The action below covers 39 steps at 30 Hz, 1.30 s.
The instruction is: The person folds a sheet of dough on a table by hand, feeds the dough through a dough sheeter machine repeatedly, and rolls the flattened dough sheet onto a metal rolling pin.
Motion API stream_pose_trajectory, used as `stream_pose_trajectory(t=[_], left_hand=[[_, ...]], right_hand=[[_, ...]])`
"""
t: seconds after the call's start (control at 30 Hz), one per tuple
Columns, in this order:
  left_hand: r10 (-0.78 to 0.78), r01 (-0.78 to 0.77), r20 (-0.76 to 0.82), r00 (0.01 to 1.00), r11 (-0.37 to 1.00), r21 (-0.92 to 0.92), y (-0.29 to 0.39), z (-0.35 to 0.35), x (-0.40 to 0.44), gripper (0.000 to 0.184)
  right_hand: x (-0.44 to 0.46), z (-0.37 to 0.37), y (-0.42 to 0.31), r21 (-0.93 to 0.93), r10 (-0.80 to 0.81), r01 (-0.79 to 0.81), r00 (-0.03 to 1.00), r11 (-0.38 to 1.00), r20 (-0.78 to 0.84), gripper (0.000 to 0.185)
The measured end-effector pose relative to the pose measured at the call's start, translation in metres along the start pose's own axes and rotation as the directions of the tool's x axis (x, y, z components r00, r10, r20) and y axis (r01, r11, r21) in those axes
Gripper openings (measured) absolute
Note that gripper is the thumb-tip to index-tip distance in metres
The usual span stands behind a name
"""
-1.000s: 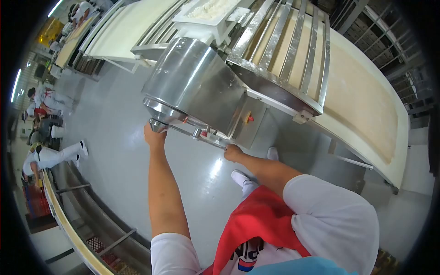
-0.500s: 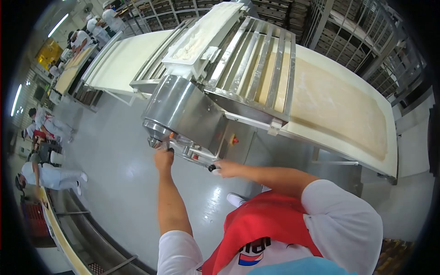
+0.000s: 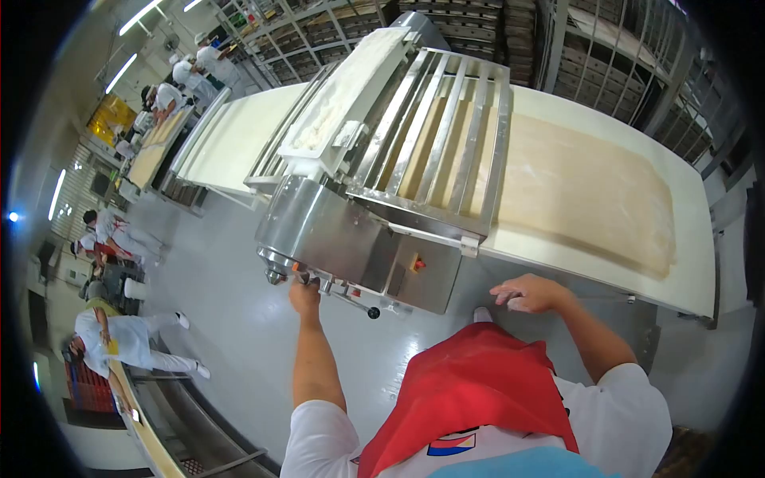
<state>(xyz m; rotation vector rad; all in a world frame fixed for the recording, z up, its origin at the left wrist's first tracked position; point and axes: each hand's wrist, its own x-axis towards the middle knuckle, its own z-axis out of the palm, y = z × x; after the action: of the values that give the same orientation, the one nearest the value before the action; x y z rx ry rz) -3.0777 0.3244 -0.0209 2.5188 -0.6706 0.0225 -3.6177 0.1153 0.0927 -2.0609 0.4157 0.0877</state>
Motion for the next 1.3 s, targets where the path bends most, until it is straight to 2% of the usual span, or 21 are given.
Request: stream_pose_trajectory(t=[0.07,0.13,0.17,0.23,0.27,0.4,0.47,0.5,0.57,0.67,0.73,0.8,0.87,0.9,0.97,1.03,1.07,1.1,1.17,1.27,1.3], left_hand=[[-0.029,0.028,-0.015,0.999,0.998,-0.050,0.011,-0.003,-0.005,0.034],[-0.109,0.103,-0.004,0.994,0.955,-0.279,-0.013,0.019,0.003,0.035],[-0.105,0.099,-0.005,0.994,0.956,-0.275,-0.014,0.016,0.002,0.035],[-0.030,0.058,0.063,0.998,0.865,-0.498,-0.012,0.016,0.001,0.040],[0.007,0.001,0.023,1.000,0.936,-0.351,-0.005,0.011,-0.005,0.043],[0.002,0.013,0.032,0.999,0.898,-0.439,0.006,0.007,-0.011,0.046],[-0.006,0.046,0.068,0.998,0.799,-0.599,-0.012,0.015,-0.002,0.048],[0.023,0.033,0.075,0.997,0.747,-0.664,-0.023,0.021,0.001,0.049],[0.001,0.043,0.073,0.997,0.808,-0.587,-0.022,0.019,0.000,0.048],[-0.016,0.033,0.047,0.999,0.925,-0.380,0.002,0.007,-0.010,0.043],[-0.051,0.065,0.040,0.998,0.795,-0.603,0.007,0.006,-0.013,0.038],[-0.187,0.256,0.190,0.964,0.451,-0.855,-0.040,0.027,0.008,0.036],[-0.104,0.077,-0.022,0.994,0.848,-0.525,-0.045,0.034,0.008,0.038],[-0.130,0.096,-0.028,0.991,0.845,-0.525,-0.037,0.030,0.000,0.038],[-0.033,0.011,-0.095,0.995,0.975,-0.223,-0.012,0.017,-0.010,0.037],[-0.033,0.016,-0.105,0.994,0.987,-0.160,-0.011,0.019,-0.006,0.038],[-0.127,0.142,0.068,0.990,0.779,-0.611,-0.025,0.029,-0.001,0.041],[-0.130,0.270,0.238,0.962,0.370,-0.889,-0.046,0.032,0.004,0.045],[-0.066,0.051,-0.027,0.997,0.920,-0.387,-0.051,0.039,0.005,0.051],[-0.090,0.070,-0.099,0.991,0.980,-0.185,-0.032,0.031,-0.004,0.044],[-0.102,0.067,-0.124,0.987,0.963,-0.261,-0.033,0.034,-0.004,0.043]], right_hand=[[-0.017,-0.015,-0.006,0.055,0.126,-0.125,0.992,0.991,-0.013,0.052],[-0.027,-0.023,-0.001,0.005,0.093,-0.093,0.995,0.996,-0.027,0.053],[-0.032,-0.027,0.001,-0.057,0.060,-0.062,0.998,0.996,-0.033,0.054],[-0.043,-0.032,-0.001,-0.065,0.031,-0.035,0.998,0.997,-0.050,0.051],[-0.049,-0.036,-0.003,-0.077,0.007,-0.012,0.998,0.997,-0.065,0.049],[-0.075,-0.056,0.001,-0.264,-0.131,0.092,0.982,0.960,-0.137,0.040],[-0.089,-0.066,0.014,-0.198,-0.038,-0.033,0.938,0.980,-0.344,0.035],[-0.094,-0.068,0.020,-0.196,-0.034,-0.035,0.940,0.980,-0.338,0.035],[-0.103,-0.073,0.030,-0.488,-0.100,-0.277,0.783,0.828,-0.614,0.039],[-0.112,-0.089,0.051,-0.493,0.041,-0.424,0.788,0.760,-0.614,0.054],[-0.113,-0.094,0.063,-0.537,0.069,-0.474,0.790,0.698,-0.609,0.062],[-0.111,-0.096,0.077,-0.538,0.198,-0.604,0.752,0.589,-0.628,0.068],[-0.101,-0.092,0.088,-0.605,0.133,-0.575,0.776,0.550,-0.617,0.068],[-0.096,-0.091,0.092,-0.623,0.096,-0.592,0.760,0.511,-0.643,0.067],[-0.085,-0.089,0.090,-0.628,0.098,-0.588,0.765,0.509,-0.637,0.068],[-0.077,-0.088,0.087,-0.629,0.093,-0.588,0.764,0.509,-0.638,0.068],[-0.073,-0.087,0.086,-0.615,0.126,-0.603,0.758,0.507,-0.640,0.071],[-0.062,-0.086,0.084,-0.610,0.146,-0.605,0.761,0.512,-0.632,0.073],[-0.038,-0.088,0.065,-0.618,0.172,-0.595,0.777,0.514,-0.605,0.075],[-0.004,-0.088,0.061,-0.645,0.182,-0.573,0.802,0.507,-0.569,0.078],[0.004,-0.088,0.061,-0.645,0.174,-0.576,0.798,0.502,-0.577,0.078]])
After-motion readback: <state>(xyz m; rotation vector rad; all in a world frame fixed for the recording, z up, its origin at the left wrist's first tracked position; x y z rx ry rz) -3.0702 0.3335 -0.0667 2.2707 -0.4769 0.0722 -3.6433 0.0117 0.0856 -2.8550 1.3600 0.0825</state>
